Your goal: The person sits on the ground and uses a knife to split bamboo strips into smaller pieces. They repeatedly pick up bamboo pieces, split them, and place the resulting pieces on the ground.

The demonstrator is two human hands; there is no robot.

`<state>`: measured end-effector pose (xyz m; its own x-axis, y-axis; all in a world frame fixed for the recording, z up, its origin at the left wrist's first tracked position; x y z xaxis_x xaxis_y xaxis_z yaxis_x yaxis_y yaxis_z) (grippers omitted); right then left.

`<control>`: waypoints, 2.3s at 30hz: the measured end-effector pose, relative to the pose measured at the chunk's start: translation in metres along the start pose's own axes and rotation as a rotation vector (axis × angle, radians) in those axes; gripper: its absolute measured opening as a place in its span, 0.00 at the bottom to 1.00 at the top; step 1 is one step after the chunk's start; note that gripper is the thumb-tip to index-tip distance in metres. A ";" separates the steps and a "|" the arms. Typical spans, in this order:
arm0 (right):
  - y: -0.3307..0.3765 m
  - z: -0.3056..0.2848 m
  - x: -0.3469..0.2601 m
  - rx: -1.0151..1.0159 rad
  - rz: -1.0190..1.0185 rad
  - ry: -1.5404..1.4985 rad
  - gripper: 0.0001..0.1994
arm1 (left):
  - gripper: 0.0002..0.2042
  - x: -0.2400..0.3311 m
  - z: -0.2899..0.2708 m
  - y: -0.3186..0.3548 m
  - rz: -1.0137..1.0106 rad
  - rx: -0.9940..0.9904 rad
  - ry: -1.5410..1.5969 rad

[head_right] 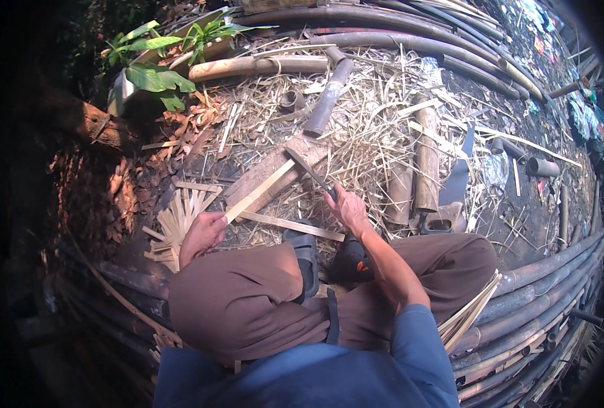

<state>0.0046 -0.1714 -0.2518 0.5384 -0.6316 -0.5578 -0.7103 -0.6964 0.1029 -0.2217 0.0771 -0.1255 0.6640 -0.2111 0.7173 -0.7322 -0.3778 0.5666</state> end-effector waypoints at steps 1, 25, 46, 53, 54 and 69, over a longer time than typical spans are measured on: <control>-0.002 -0.004 -0.003 0.028 -0.050 -0.004 0.18 | 0.13 -0.002 -0.002 -0.002 0.031 0.003 -0.012; -0.032 -0.089 -0.109 0.190 -0.547 -0.038 0.23 | 0.20 0.020 -0.022 0.055 0.445 0.233 -0.378; 0.042 0.004 -0.063 -0.328 0.011 -0.497 0.27 | 0.26 0.084 -0.001 -0.031 0.713 0.210 0.747; 0.045 0.047 -0.065 -0.376 0.009 -0.601 0.27 | 0.29 0.060 -0.008 -0.046 0.649 0.287 0.573; 0.047 0.045 -0.064 -0.422 0.043 -0.646 0.26 | 0.30 0.062 -0.014 -0.043 0.571 0.294 0.634; 0.057 0.096 -0.008 -0.082 -0.098 -0.088 0.17 | 0.18 -0.252 0.148 -0.127 -0.255 0.228 1.330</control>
<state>-0.0837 -0.1733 -0.3210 0.5587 -0.5294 -0.6384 -0.6151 -0.7808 0.1092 -0.2732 0.0445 -0.4382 0.0358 0.8522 0.5219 -0.4863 -0.4414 0.7541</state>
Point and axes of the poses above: each hand's wrist, its own y-axis away from the middle knuckle, its own z-axis out of the palm, x = y × z, the point moved 7 cm from there along -y, towards the middle knuckle, and after that the axes turned 2 degrees about -x, right-handed, at the moved point
